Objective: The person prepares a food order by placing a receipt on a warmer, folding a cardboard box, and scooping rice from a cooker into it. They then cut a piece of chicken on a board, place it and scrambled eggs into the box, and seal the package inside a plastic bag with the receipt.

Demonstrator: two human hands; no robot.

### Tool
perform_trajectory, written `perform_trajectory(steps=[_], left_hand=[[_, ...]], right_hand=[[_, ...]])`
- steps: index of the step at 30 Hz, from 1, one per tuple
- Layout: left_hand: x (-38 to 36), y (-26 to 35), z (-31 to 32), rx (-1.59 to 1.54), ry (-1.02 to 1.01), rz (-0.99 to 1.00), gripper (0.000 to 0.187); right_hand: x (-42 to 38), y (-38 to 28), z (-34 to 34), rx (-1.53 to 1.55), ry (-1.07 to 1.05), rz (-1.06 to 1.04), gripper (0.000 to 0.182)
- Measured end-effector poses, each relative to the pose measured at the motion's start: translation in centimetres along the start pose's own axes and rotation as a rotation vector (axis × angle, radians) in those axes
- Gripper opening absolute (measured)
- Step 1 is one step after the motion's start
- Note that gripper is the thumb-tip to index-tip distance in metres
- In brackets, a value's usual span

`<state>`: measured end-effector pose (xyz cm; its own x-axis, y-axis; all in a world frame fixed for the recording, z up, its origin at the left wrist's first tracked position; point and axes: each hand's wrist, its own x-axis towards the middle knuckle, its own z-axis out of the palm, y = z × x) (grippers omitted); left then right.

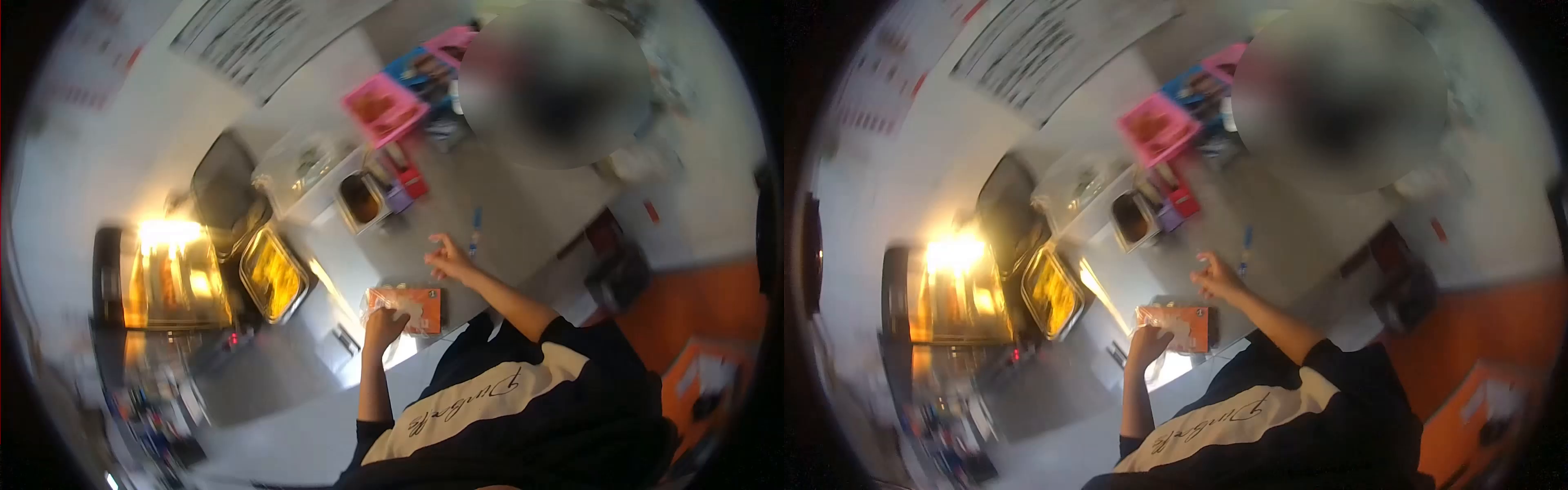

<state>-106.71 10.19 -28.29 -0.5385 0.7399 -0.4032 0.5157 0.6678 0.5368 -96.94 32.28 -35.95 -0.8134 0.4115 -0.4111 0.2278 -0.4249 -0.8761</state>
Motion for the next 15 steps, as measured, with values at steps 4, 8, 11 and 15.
perform_trajectory(steps=[4,8,11,15], left_hand=[[1.0,12.0,0.2,0.098,-0.153,0.347,0.032],[0.5,23.1,4.8,0.237,-0.334,0.664,0.03],[-0.3,29.2,8.8,0.112,-0.456,0.765,0.029],[-5.0,37.3,14.8,0.107,-0.491,1.038,0.028]], right_hand=[[-6.5,2.4,-5.3,-0.229,0.153,-0.428,0.087],[-17.0,-1.7,-13.5,-0.222,0.268,-0.2,0.108],[-24.8,-1.0,-19.1,-0.397,0.521,-0.383,0.108],[-37.8,0.8,-23.1,-0.411,0.856,-0.317,0.109]])
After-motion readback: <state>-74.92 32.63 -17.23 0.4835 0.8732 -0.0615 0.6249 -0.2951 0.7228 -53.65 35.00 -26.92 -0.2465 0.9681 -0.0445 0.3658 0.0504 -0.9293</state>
